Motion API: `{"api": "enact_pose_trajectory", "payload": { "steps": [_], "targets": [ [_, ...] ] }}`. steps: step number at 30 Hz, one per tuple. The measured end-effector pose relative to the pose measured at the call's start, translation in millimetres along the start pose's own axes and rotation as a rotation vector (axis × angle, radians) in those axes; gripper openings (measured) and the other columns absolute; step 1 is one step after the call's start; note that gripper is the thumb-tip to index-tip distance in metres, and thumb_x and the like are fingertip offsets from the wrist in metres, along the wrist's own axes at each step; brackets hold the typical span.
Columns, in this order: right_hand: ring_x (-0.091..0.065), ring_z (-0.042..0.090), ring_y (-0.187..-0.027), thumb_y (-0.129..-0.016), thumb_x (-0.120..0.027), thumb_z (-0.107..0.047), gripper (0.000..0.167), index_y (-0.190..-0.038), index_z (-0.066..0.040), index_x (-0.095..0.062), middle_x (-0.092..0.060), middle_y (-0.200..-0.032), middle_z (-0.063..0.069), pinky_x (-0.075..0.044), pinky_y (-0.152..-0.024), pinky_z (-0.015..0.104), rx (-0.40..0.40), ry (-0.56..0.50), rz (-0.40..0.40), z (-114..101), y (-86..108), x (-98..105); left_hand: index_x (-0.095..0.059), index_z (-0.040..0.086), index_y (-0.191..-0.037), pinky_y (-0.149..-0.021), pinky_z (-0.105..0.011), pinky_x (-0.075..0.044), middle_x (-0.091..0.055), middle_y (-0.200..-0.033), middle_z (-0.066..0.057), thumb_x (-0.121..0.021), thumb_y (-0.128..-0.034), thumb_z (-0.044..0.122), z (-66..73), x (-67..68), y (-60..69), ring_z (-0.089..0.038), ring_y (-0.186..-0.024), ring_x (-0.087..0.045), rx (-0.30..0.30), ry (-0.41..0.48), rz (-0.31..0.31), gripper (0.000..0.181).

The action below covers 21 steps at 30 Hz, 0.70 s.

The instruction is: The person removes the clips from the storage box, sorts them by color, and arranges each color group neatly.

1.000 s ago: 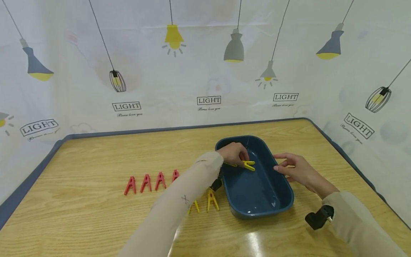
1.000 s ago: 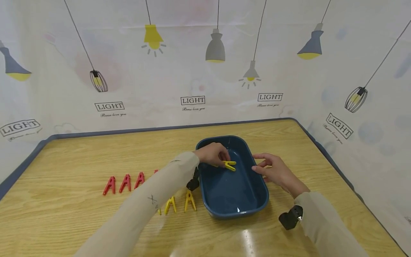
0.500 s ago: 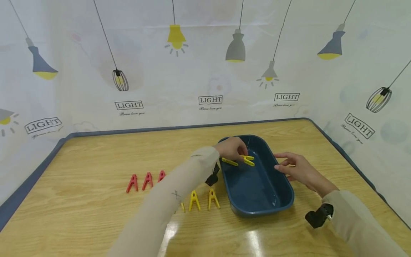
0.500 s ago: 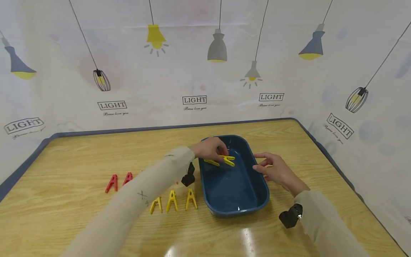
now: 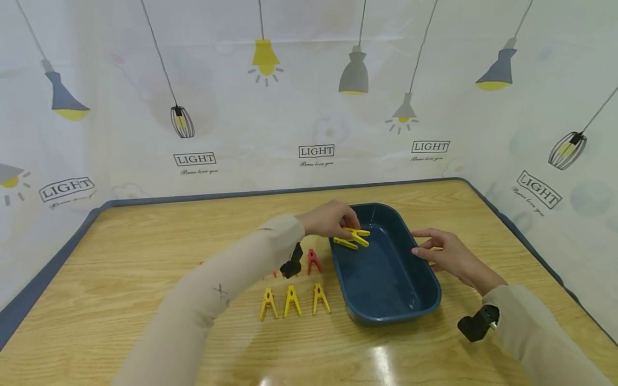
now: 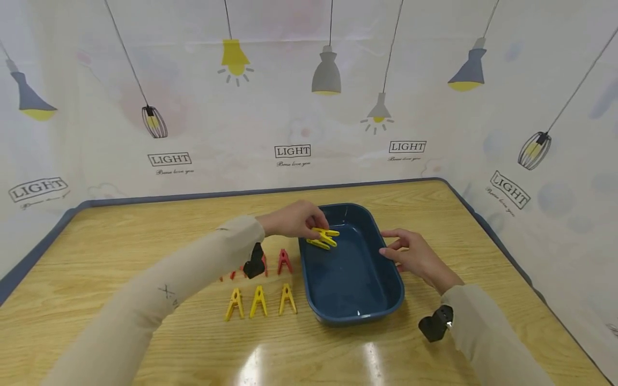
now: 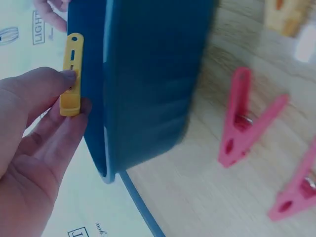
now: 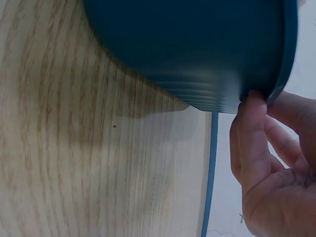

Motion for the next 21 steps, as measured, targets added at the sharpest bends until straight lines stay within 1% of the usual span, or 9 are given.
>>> {"api": "enact_pose_trajectory", "payload": {
  "steps": [3, 6, 9, 11, 14, 17, 21],
  "targets": [
    [-0.056, 0.024, -0.086, -0.087, -0.056, -0.027, 0.057, -0.134, -0.002, -0.035, -0.054, -0.1, 0.017, -0.05, -0.069, 0.04, 0.001, -0.001, -0.001, 0, -0.9, -1, -0.064, 0.005, -0.102, -0.073, -0.018, -0.044, -0.062, -0.097, -0.004, -0.063, -0.0817, 0.009, -0.1, -0.1, 10.3, -0.01, -0.084, -0.057, -0.023, -0.005, 0.04, 0.021],
    [-0.056, 0.024, -0.087, -0.087, -0.056, -0.028, 0.057, -0.134, -0.003, -0.035, -0.054, -0.1, 0.017, -0.049, -0.07, 0.04, -0.002, -0.006, -0.001, 1, -1.8, -2, -0.064, 0.006, -0.103, -0.072, -0.017, -0.044, -0.06, -0.097, -0.003, -0.062, -0.0825, 0.009, 0.9, -1.6, 21.6, -0.009, -0.084, -0.056, -0.058, -0.016, 0.097, 0.021],
    [-0.056, 0.024, -0.087, -0.087, -0.057, -0.027, 0.057, -0.134, -0.003, -0.035, -0.054, -0.1, 0.017, -0.05, -0.07, 0.039, -0.005, -0.008, -0.001, 1, -2.3, -2, -0.064, 0.006, -0.102, -0.072, -0.017, -0.045, -0.058, -0.095, -0.002, -0.062, -0.0826, 0.01, 3.9, -4.3, 34.5, -0.008, -0.082, -0.055, -0.091, -0.006, 0.15, 0.02],
    [-0.056, 0.024, -0.087, -0.087, -0.056, -0.027, 0.057, -0.134, -0.003, -0.035, -0.054, -0.1, 0.017, -0.05, -0.07, 0.04, -0.006, -0.004, -0.001, 0, -2.2, -2, -0.064, 0.006, -0.102, -0.072, -0.017, -0.045, -0.058, -0.093, -0.001, -0.063, -0.082, 0.01, 5.9, -6.4, 43.7, -0.008, -0.082, -0.055, -0.098, 0.019, 0.176, 0.02],
    [-0.056, 0.024, -0.088, -0.087, -0.056, -0.027, 0.057, -0.134, -0.003, -0.035, -0.054, -0.101, 0.017, -0.049, -0.07, 0.04, -0.011, 0.005, 0.0, -1, -1.5, -1, -0.064, 0.005, -0.101, -0.072, -0.016, -0.045, -0.057, -0.093, -0.001, -0.064, -0.0812, 0.01, 9.2, -8.7, 56.9, -0.009, -0.083, -0.054, -0.1, 0.057, 0.211, 0.021],
    [-0.056, 0.024, -0.088, -0.088, -0.056, -0.027, 0.056, -0.134, -0.003, -0.035, -0.054, -0.1, 0.017, -0.049, -0.07, 0.04, -0.017, 0.012, 0.003, -2, -0.4, 0, -0.064, 0.005, -0.101, -0.072, -0.015, -0.045, -0.058, -0.093, -0.002, -0.065, -0.0804, 0.008, 12.3, -9.4, 68.5, -0.01, -0.084, -0.055, -0.12, 0.08, 0.244, 0.021],
    [-0.056, 0.023, -0.086, -0.088, -0.056, -0.025, 0.056, -0.134, -0.002, -0.035, -0.054, -0.1, 0.018, -0.05, -0.068, 0.038, -0.019, 0.006, 0.002, -2, 0.7, 1, -0.064, 0.005, -0.1, -0.07, -0.015, -0.046, -0.058, -0.092, -0.002, -0.065, -0.0793, 0.005, 14.4, -8.3, 84.1, -0.011, -0.083, -0.056, -0.15, 0.099, 0.255, 0.02]
  ]
}}
Point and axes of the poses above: each hand's wrist, its own y-axis away from the middle knuckle, its own x-axis out of the back of the hand, z = x × y, the point moved 5 cm from there along -y, towards the middle knuckle
